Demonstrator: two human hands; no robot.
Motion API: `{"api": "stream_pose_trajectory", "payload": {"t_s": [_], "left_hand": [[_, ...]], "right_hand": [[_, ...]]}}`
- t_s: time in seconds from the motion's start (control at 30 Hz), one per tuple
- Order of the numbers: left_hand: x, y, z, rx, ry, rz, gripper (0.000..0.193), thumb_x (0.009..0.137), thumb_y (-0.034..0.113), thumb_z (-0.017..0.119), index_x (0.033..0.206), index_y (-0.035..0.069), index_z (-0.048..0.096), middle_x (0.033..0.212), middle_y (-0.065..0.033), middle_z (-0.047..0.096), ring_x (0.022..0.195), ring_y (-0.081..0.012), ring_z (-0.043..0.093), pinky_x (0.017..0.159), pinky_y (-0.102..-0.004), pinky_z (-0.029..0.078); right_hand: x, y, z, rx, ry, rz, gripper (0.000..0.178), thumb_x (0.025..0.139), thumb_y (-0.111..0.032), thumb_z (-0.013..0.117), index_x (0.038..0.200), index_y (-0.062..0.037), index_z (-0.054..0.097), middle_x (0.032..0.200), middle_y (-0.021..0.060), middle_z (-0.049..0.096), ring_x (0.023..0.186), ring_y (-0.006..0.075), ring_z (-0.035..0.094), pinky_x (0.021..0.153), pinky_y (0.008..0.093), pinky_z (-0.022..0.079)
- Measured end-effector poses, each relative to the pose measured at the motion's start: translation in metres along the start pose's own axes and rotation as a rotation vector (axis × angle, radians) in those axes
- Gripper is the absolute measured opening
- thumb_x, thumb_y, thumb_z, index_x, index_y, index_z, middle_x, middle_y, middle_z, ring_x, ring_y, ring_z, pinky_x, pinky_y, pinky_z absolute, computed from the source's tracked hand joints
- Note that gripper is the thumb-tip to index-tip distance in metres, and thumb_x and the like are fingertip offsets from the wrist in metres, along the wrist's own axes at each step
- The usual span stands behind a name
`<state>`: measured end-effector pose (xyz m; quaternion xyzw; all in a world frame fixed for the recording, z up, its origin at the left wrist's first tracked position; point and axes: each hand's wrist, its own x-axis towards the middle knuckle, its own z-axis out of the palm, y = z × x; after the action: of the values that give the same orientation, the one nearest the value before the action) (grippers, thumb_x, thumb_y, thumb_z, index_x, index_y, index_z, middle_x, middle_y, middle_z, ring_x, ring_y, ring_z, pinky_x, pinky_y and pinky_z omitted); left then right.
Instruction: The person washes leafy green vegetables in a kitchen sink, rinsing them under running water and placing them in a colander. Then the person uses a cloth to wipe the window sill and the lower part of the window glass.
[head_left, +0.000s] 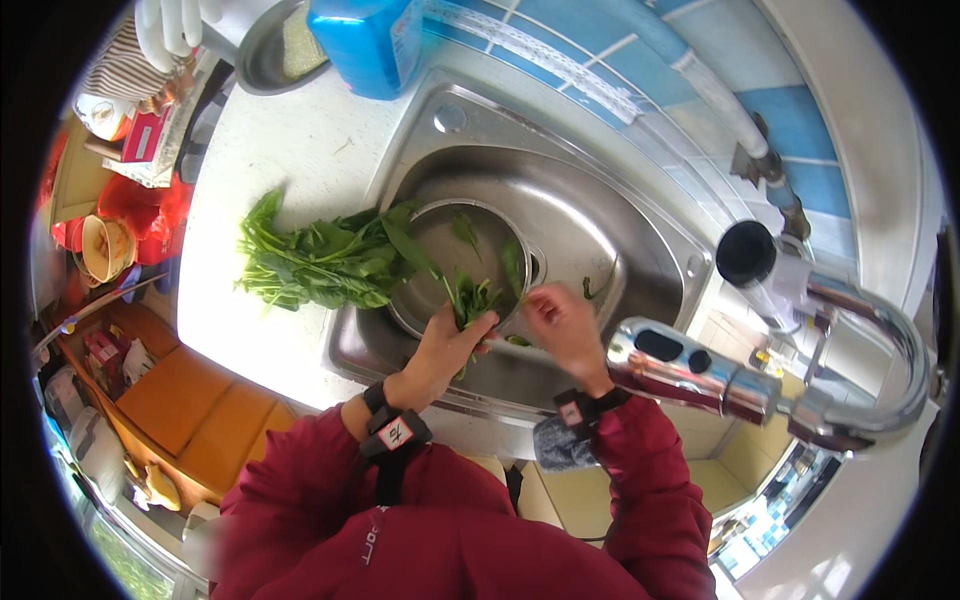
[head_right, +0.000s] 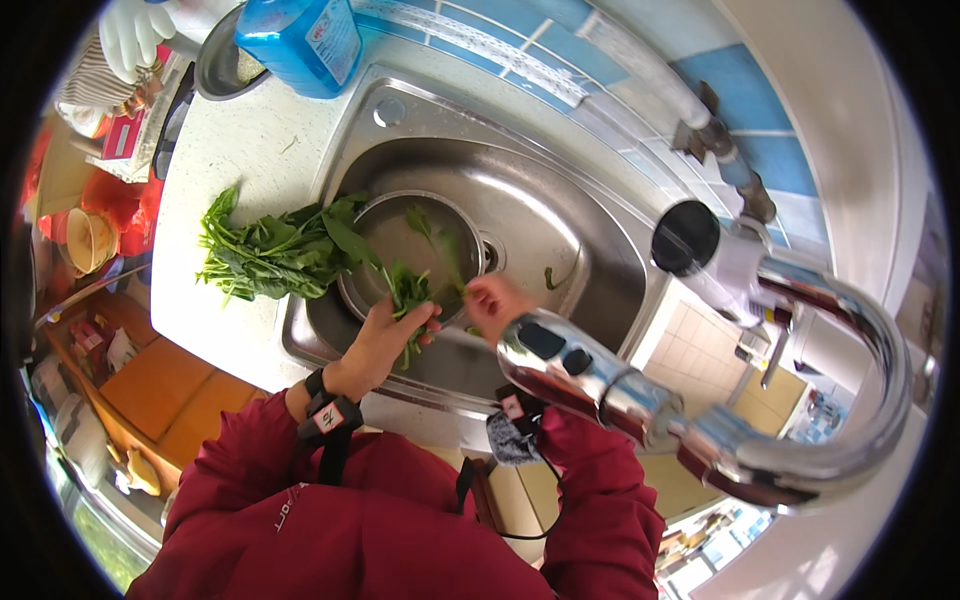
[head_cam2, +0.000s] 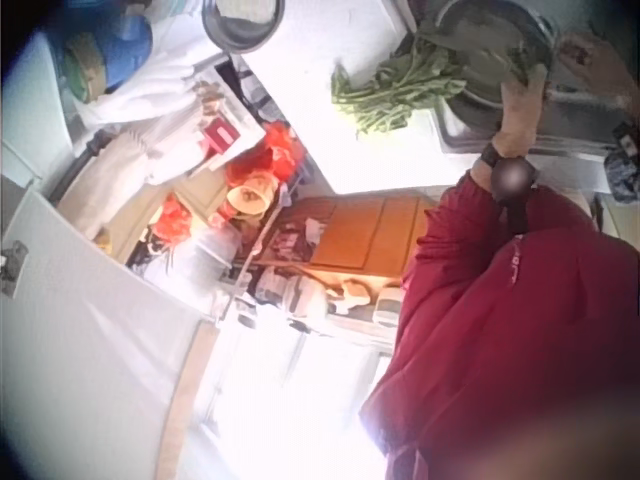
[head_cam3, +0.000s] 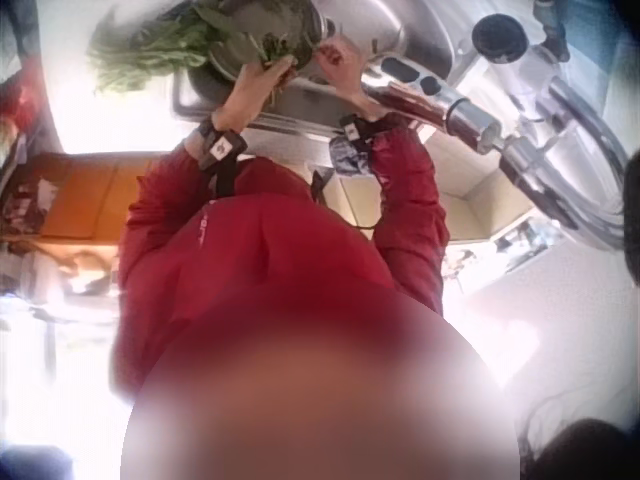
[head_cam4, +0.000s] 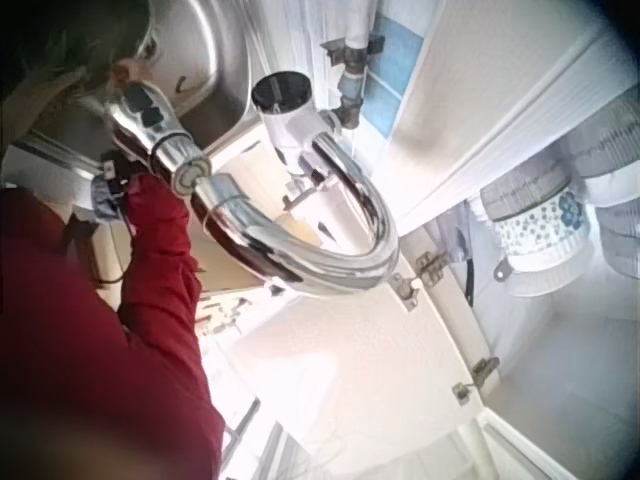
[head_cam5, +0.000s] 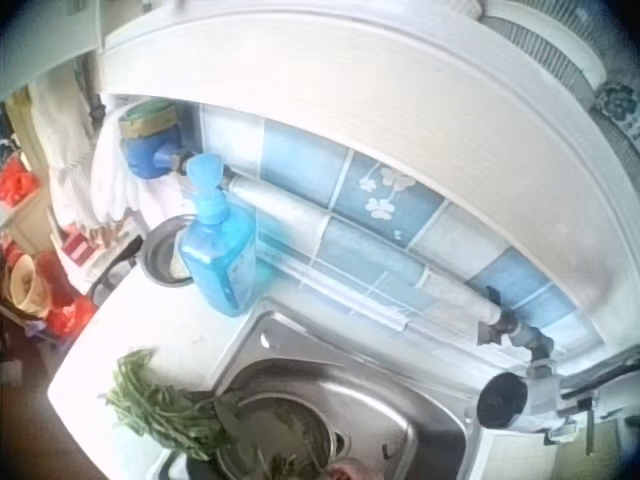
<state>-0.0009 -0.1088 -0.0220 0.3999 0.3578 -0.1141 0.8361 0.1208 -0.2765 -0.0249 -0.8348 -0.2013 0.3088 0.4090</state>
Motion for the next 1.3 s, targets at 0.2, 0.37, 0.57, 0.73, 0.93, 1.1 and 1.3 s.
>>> {"api": "stream_pose_trajectory", "payload": {"t_s": [0.2, 0.37, 0.57, 0.73, 0.93, 1.1, 1.3], "left_hand": [[0.001, 0.008, 0.015, 0.052, -0.035, -0.038, 0.028, 0.098, 0.018, 0.061, 0.118, -0.001, 0.058, 0.103, -0.0051, 0.065, 0.090, -0.0113, 0.061, 0.074, -0.0272, 0.051], [-0.004, 0.025, 0.016, 0.179, -0.129, 0.061, 0.025, 0.100, 0.017, 0.059, 0.118, 0.000, 0.059, 0.102, -0.0027, 0.066, 0.090, -0.0091, 0.060, 0.076, -0.0246, 0.049], [0.010, 0.057, 0.015, 0.585, -0.211, 0.291, 0.024, 0.101, 0.016, 0.057, 0.116, -0.003, 0.059, 0.097, -0.0023, 0.066, 0.086, -0.0095, 0.059, 0.075, -0.0239, 0.047], [-0.001, 0.091, 0.009, 0.360, -0.160, 0.287, 0.022, 0.102, 0.013, 0.053, 0.118, -0.001, 0.057, 0.094, -0.0051, 0.065, 0.079, -0.0106, 0.060, 0.071, -0.0262, 0.048], [-0.020, 0.107, 0.006, 0.231, -0.115, 0.247, 0.023, 0.102, 0.014, 0.053, 0.118, -0.002, 0.056, 0.093, -0.0071, 0.064, 0.077, -0.0124, 0.059, 0.070, -0.0278, 0.049], [-0.023, 0.100, 0.002, 0.190, -0.111, 0.203, 0.022, 0.101, 0.013, 0.054, 0.117, -0.002, 0.055, 0.093, -0.0079, 0.064, 0.075, -0.0124, 0.059, 0.067, -0.0278, 0.048], [-0.026, 0.093, -0.003, 0.177, -0.079, 0.141, 0.021, 0.101, 0.013, 0.054, 0.116, -0.001, 0.056, 0.094, -0.0082, 0.065, 0.076, -0.0124, 0.059, 0.069, -0.0280, 0.049]], "right_hand": [[-0.037, -0.039, 0.016, 0.004, -0.040, -0.217, 0.026, 0.084, -0.002, 0.067, 0.110, -0.0064, 0.062, 0.087, 0.0106, 0.062, 0.072, 0.0226, 0.065, 0.064, 0.0318, 0.052], [-0.043, -0.030, 0.002, 0.114, 0.009, -0.102, 0.024, 0.093, -0.005, 0.063, 0.115, -0.0049, 0.055, 0.090, 0.0010, 0.061, 0.077, 0.0081, 0.056, 0.070, 0.0238, 0.048], [-0.012, -0.031, 0.007, 0.559, -0.098, -0.048, 0.021, 0.100, -0.010, 0.057, 0.119, -0.0032, 0.053, 0.106, 0.0049, 0.061, 0.093, 0.0125, 0.061, 0.082, 0.0259, 0.051], [-0.012, -0.023, -0.043, 0.318, -0.201, -0.166, 0.036, 0.100, -0.014, 0.055, 0.132, 0.0011, 0.050, 0.125, 0.0116, 0.062, 0.102, 0.0179, 0.063, 0.088, 0.0295, 0.051], [-0.014, 0.078, -0.010, -0.200, -0.444, -0.036, 0.030, 0.096, -0.021, 0.056, 0.121, -0.0066, 0.065, 0.127, 0.0176, 0.060, 0.118, 0.0319, 0.057, 0.097, 0.0360, 0.047], [-0.026, 0.166, 0.047, -0.472, -0.870, 0.188, 0.041, 0.086, -0.027, 0.062, 0.121, -0.0065, 0.066, 0.140, 0.0283, 0.044, 0.127, 0.0427, 0.048, 0.109, 0.0440, 0.038], [-0.025, 0.218, 0.076, -0.670, -1.060, -0.048, 0.041, 0.087, -0.026, 0.058, 0.119, -0.0001, 0.064, 0.131, 0.0230, 0.055, 0.129, 0.0394, 0.045, 0.111, 0.0447, 0.035]]}}
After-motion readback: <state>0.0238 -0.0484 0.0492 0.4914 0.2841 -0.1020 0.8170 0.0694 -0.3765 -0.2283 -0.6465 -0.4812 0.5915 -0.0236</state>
